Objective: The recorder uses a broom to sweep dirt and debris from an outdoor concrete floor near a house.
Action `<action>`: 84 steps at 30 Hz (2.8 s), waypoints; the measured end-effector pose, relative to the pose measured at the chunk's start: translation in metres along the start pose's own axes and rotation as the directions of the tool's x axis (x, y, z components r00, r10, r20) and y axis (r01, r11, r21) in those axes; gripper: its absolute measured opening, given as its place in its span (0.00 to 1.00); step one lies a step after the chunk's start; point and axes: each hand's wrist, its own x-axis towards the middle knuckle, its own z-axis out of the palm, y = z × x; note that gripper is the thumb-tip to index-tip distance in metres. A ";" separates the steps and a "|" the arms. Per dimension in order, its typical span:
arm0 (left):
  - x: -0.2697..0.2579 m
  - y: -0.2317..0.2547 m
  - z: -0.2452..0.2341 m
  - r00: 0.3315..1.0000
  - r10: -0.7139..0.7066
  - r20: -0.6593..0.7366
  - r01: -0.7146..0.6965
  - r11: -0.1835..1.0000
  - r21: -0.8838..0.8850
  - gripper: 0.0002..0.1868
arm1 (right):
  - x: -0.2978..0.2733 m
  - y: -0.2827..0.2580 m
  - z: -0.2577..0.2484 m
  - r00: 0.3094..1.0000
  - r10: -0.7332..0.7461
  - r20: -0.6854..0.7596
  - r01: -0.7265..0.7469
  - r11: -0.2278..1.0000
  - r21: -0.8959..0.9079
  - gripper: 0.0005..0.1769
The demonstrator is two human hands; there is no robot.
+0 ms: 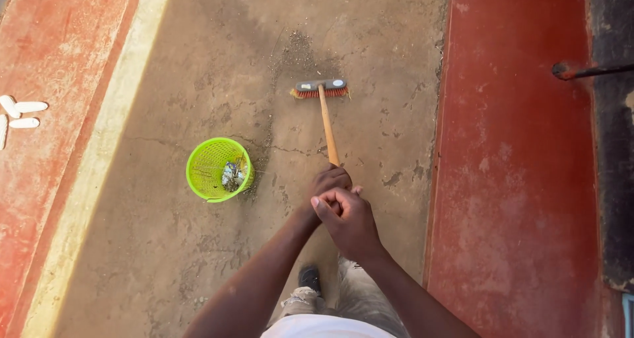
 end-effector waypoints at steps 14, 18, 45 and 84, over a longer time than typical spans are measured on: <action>0.156 -0.086 0.019 0.988 -0.151 -0.019 0.153 0.980 0.127 0.23 | 0.171 -0.009 -0.071 0.991 -0.070 0.111 0.051 0.985 0.163 0.16; 0.180 -0.116 0.000 0.970 0.142 -0.197 -0.148 0.989 -0.015 0.18 | 0.222 0.032 -0.043 0.995 0.034 0.095 -0.032 0.999 -0.013 0.21; 0.198 -0.225 -0.123 0.928 -0.082 0.364 0.006 0.979 0.205 0.10 | 0.300 0.015 0.092 0.979 0.070 -0.191 0.033 0.871 0.490 0.16; -0.298 0.040 -0.209 0.934 -0.338 0.119 0.269 0.881 0.388 0.08 | -0.195 -0.004 0.301 0.941 -0.329 -0.079 0.331 0.943 0.018 0.17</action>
